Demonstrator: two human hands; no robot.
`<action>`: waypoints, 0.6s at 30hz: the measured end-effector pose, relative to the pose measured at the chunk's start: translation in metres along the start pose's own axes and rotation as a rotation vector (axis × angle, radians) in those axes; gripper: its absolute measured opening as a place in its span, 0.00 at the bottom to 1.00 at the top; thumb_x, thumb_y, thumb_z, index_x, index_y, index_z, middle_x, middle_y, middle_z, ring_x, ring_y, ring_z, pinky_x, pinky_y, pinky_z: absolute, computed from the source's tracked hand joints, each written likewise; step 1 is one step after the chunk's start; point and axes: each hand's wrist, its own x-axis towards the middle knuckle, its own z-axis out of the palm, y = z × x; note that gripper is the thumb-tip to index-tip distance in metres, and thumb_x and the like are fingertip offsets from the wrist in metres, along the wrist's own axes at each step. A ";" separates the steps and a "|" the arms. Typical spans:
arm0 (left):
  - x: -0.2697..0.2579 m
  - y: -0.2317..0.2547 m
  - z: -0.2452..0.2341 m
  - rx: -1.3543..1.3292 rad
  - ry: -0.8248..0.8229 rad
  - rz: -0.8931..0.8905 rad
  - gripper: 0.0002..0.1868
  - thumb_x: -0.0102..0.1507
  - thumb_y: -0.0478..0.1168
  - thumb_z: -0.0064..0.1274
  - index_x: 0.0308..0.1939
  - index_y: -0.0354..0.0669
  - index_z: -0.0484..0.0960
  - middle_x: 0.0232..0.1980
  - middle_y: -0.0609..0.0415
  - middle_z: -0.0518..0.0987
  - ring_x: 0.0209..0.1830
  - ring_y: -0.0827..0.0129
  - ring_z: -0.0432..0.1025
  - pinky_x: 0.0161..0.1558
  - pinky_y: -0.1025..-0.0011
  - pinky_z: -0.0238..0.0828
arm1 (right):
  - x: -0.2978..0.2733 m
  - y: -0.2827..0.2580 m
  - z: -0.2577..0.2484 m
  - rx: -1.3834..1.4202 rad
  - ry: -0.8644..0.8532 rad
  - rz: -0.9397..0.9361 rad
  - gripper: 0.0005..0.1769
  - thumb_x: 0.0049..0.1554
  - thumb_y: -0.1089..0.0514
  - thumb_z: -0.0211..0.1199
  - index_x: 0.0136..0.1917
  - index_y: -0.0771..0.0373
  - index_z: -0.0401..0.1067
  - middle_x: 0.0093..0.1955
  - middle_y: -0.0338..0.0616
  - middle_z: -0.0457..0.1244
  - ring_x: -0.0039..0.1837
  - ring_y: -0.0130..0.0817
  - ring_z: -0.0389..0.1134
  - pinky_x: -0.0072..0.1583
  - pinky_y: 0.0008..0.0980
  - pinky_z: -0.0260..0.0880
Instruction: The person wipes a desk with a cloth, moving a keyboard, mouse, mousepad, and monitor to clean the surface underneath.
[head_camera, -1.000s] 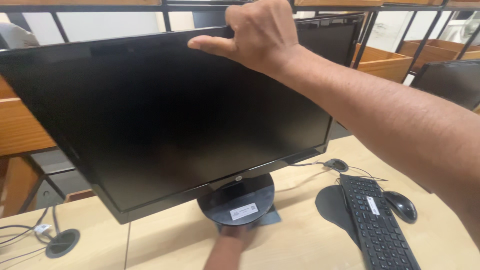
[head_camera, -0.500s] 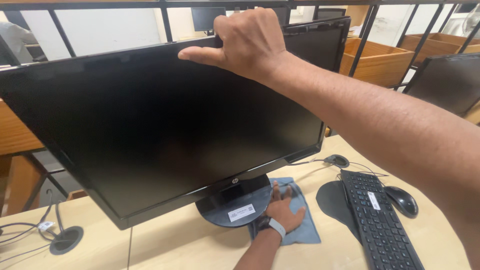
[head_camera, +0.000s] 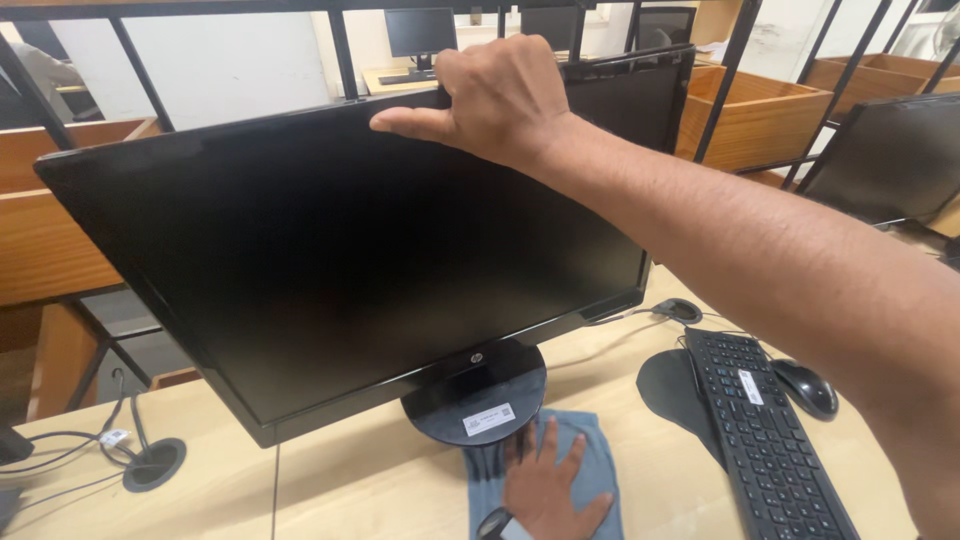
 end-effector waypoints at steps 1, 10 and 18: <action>-0.004 -0.005 0.000 0.010 -0.007 0.005 0.48 0.61 0.70 0.46 0.78 0.48 0.60 0.81 0.30 0.45 0.81 0.30 0.32 0.74 0.33 0.19 | 0.000 0.001 0.000 -0.001 0.016 -0.003 0.50 0.59 0.12 0.57 0.20 0.55 0.61 0.17 0.34 0.53 0.19 0.26 0.52 0.26 0.27 0.51; -0.053 -0.063 -0.009 0.135 -0.112 -0.176 0.51 0.59 0.78 0.43 0.79 0.59 0.56 0.82 0.37 0.44 0.82 0.34 0.32 0.73 0.32 0.21 | -0.010 0.005 -0.001 -0.014 0.009 0.010 0.48 0.60 0.12 0.57 0.22 0.55 0.64 0.17 0.34 0.54 0.20 0.26 0.53 0.26 0.28 0.51; -0.106 -0.128 -0.032 0.387 -0.224 -0.472 0.52 0.58 0.83 0.40 0.79 0.69 0.51 0.82 0.40 0.42 0.82 0.37 0.36 0.74 0.30 0.28 | -0.019 0.013 0.004 -0.046 0.009 0.033 0.50 0.62 0.12 0.56 0.22 0.55 0.62 0.19 0.35 0.55 0.21 0.26 0.53 0.27 0.27 0.51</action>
